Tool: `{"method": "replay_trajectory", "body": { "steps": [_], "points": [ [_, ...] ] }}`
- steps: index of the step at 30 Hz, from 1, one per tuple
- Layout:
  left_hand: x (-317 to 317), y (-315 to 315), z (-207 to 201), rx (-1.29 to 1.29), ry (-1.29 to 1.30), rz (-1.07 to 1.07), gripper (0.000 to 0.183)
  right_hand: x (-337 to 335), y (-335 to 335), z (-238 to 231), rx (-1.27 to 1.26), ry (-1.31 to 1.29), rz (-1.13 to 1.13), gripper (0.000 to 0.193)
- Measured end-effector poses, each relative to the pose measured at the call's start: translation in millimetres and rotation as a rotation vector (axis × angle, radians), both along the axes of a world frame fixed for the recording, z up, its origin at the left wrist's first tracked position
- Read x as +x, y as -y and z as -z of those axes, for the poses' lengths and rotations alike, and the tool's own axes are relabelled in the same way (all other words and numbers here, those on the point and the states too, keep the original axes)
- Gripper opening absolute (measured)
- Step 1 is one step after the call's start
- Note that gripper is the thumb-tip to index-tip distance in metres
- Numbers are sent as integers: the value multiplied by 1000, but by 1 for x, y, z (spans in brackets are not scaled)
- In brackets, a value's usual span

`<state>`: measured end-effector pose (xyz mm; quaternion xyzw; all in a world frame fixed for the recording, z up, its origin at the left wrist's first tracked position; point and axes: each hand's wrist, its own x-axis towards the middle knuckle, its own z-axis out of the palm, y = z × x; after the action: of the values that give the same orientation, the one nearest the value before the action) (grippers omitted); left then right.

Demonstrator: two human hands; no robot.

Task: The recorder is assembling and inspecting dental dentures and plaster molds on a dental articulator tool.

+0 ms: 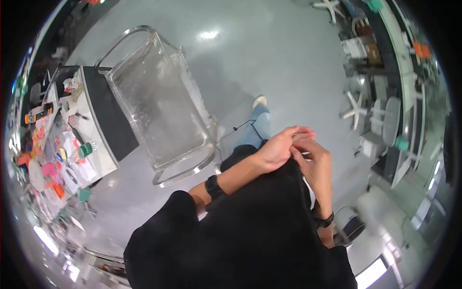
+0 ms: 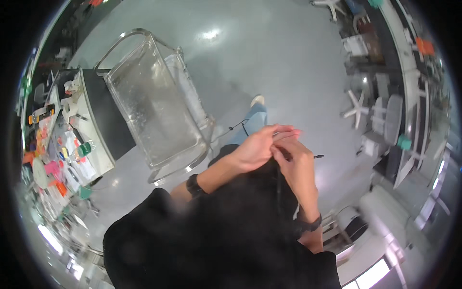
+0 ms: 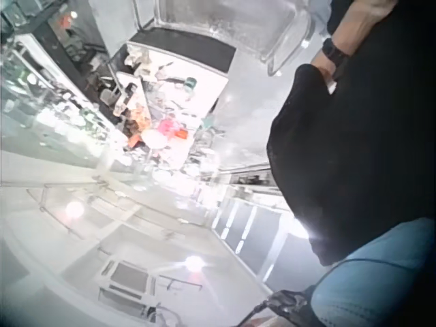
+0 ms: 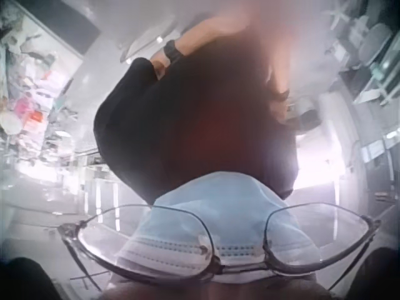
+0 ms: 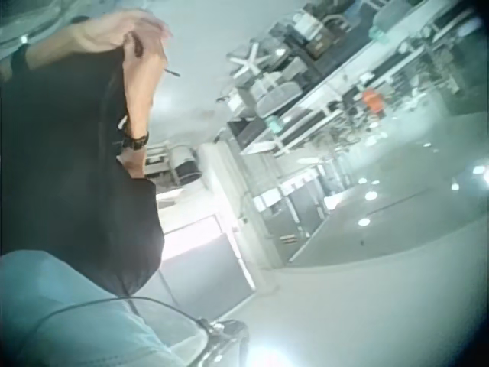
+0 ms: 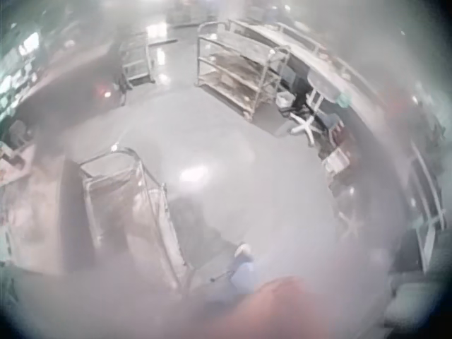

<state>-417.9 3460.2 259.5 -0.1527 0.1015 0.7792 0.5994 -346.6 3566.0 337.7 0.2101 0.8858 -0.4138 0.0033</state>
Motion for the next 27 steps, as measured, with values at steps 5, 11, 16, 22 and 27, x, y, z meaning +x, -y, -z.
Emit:
{"method": "replay_trajectory", "body": {
  "steps": [5, 11, 16, 22, 27],
  "points": [
    [-128, -57, -38, -72, -62, -182, 44, -156, -86, -30, -105, 102, -320, 13],
    [-286, -87, -41, -138, -265, -385, 47, -342, -140, 3, -640, 54, -266, 14],
    [-440, -66, -53, -532, -568, -532, 42, -536, -135, 18, -1067, 266, -338, 18],
    [-589, 14, -88, -971, -560, -834, 39, -755, -33, -4, -1138, 612, -640, 23],
    [-714, 107, -61, -1052, -555, -1123, 35, -921, 76, 15, -1047, 732, -1019, 26]
  ]
}}
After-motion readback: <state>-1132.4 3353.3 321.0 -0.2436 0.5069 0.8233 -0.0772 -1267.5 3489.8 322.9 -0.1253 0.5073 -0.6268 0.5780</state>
